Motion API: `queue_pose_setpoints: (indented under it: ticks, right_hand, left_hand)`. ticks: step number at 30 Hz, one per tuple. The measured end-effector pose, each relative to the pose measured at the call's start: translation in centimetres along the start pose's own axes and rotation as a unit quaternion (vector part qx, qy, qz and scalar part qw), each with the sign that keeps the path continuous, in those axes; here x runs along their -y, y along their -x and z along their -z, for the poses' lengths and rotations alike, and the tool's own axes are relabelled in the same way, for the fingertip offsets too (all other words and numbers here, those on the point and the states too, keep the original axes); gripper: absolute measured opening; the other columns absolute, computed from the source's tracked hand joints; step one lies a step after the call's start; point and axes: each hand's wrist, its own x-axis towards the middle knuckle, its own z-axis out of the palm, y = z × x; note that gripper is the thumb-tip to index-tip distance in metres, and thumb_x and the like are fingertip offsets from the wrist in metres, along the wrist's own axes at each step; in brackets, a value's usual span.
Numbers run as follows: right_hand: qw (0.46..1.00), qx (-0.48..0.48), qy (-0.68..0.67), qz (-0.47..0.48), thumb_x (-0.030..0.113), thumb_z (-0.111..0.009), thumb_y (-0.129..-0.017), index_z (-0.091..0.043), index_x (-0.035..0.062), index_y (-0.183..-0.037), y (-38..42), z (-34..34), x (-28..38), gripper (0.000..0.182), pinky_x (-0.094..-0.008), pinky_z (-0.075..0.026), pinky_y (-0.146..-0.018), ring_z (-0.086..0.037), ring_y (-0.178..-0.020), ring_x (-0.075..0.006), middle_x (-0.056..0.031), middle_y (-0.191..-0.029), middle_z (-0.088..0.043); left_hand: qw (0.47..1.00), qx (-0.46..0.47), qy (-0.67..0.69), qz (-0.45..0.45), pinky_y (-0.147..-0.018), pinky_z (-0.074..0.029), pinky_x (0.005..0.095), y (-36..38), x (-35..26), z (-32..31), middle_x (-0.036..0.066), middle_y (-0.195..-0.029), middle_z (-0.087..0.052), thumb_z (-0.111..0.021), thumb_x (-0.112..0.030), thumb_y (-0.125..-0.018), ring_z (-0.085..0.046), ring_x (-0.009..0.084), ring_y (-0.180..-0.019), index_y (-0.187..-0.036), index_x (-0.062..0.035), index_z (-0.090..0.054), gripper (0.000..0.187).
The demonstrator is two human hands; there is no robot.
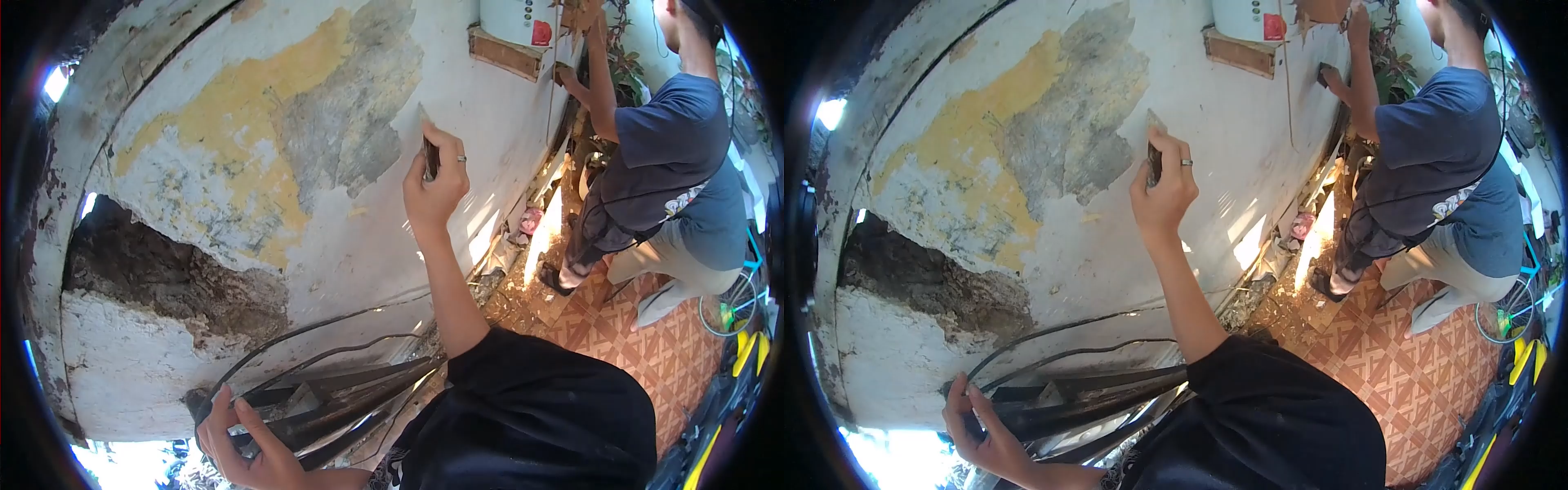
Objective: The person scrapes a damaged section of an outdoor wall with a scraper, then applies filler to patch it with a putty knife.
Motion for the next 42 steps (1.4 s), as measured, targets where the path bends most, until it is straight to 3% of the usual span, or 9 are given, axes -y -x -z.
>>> queue_pose_setpoints:
  ticks: [4, 7, 14, 23, 27, 29, 36, 38, 42]
  right_hand:
    - [0.996, 0.052, -0.028, -0.061, -0.016, -0.053, -0.070, -0.060, 0.0028, -0.101, 0.6, 2.0, 1.0, 0.038, -0.0348, -0.052, -0.079, -0.063, -0.098, -0.0336, -0.0145, -0.104, -0.064]
    - [0.993, 0.072, -0.077, -0.042, -0.017, -0.053, -0.068, -0.060, 0.0024, -0.103, 2.5, 2.4, 3.5, 0.040, -0.0344, -0.051, -0.083, -0.062, -0.105, -0.0342, -0.0159, -0.110, -0.063]
    - [0.995, 0.084, -0.026, -0.037, -0.016, -0.055, -0.067, -0.059, 0.0050, -0.121, 3.0, 0.8, 5.1, 0.058, -0.0357, -0.053, -0.082, -0.061, -0.107, -0.0333, -0.0171, -0.120, -0.059]
    - [0.999, 0.022, 0.045, -0.004, -0.014, -0.054, -0.071, -0.064, 0.0016, -0.115, 2.9, -1.0, 5.9, 0.048, -0.0343, -0.054, -0.073, -0.067, -0.086, -0.0299, -0.0148, -0.102, -0.065]
    - [0.995, 0.052, 0.083, -0.005, -0.008, -0.061, -0.067, -0.059, 0.0030, -0.121, 2.8, -1.3, 5.8, 0.055, -0.0355, -0.055, -0.070, -0.065, -0.096, -0.0289, -0.0141, -0.115, -0.061]
    - [0.995, -0.014, 0.101, -0.007, -0.008, -0.056, -0.071, -0.065, 0.0051, -0.114, 2.6, -2.0, 5.9, 0.045, -0.0367, -0.052, -0.067, -0.066, -0.082, -0.0318, -0.0139, -0.101, -0.065]
    - [0.988, -0.054, 0.139, -0.038, -0.006, -0.056, -0.072, -0.066, 0.0043, -0.111, 0.6, -2.6, 4.4, 0.042, -0.0372, -0.052, -0.070, -0.066, -0.083, -0.0320, -0.0143, -0.100, -0.066]
    - [0.976, 0.019, 0.186, -0.116, -0.004, -0.057, -0.075, -0.061, 0.0047, -0.118, -1.4, -2.1, 3.8, 0.044, -0.0397, -0.052, -0.074, -0.064, -0.092, -0.0326, -0.0139, -0.111, -0.063]
    - [0.995, 0.002, 0.078, -0.057, -0.006, -0.056, -0.077, -0.063, 0.0029, -0.115, -0.9, -0.1, 1.7, 0.040, -0.0379, -0.052, -0.074, -0.064, -0.093, -0.0319, -0.0154, -0.106, -0.064]
  left_hand:
    - [1.000, -0.001, -0.003, 0.025, -0.060, -0.037, 0.0227, 0.0, 0.1, -0.1, 0.000, -0.074, -0.048, -0.061, -0.011, -0.091, -0.041, 0.0086, -0.067, -0.109, -0.0026, -0.067, 0.020]
    - [1.000, 0.001, -0.005, -0.021, -0.060, -0.037, 0.0226, -0.1, 0.5, 0.0, 0.000, -0.073, -0.049, -0.062, -0.012, -0.091, -0.042, 0.0087, -0.067, -0.108, -0.0030, -0.067, 0.020]
    - [0.999, 0.027, -0.035, -0.002, -0.065, -0.038, 0.0254, 0.0, -0.8, 0.4, 0.001, -0.074, -0.051, -0.062, -0.012, -0.091, -0.044, 0.0107, -0.070, -0.107, -0.0047, -0.068, 0.019]
    - [0.995, 0.075, -0.065, -0.034, -0.079, -0.037, 0.0329, -0.5, -1.7, 0.7, 0.002, -0.073, -0.052, -0.064, -0.012, -0.086, -0.047, 0.0159, -0.074, -0.103, -0.0057, -0.069, 0.019]
    - [0.994, 0.079, -0.075, -0.026, -0.080, -0.036, 0.0331, -0.4, -2.0, 0.9, 0.002, -0.073, -0.053, -0.065, -0.011, -0.085, -0.048, 0.0162, -0.074, -0.102, -0.0055, -0.069, 0.019]
    - [0.994, 0.073, -0.075, -0.028, -0.080, -0.036, 0.0331, -0.5, -2.1, 0.9, 0.002, -0.072, -0.053, -0.065, -0.011, -0.084, -0.048, 0.0161, -0.073, -0.101, -0.0055, -0.070, 0.019]
    - [0.997, 0.031, -0.063, -0.040, -0.081, -0.035, 0.0354, -0.6, -1.9, 0.3, 0.000, -0.063, -0.055, -0.068, -0.007, -0.078, -0.047, 0.0173, -0.066, -0.097, -0.0069, -0.072, 0.019]
    - [0.997, 0.023, -0.054, -0.040, -0.081, -0.035, 0.0354, -0.7, -2.0, 0.1, 0.000, -0.063, -0.055, -0.067, -0.007, -0.079, -0.047, 0.0170, -0.067, -0.097, -0.0069, -0.072, 0.019]
    - [0.999, 0.017, -0.043, -0.029, -0.080, -0.036, 0.0348, -0.8, -1.9, 0.2, 0.000, -0.064, -0.054, -0.067, -0.008, -0.080, -0.046, 0.0164, -0.067, -0.097, -0.0071, -0.072, 0.017]
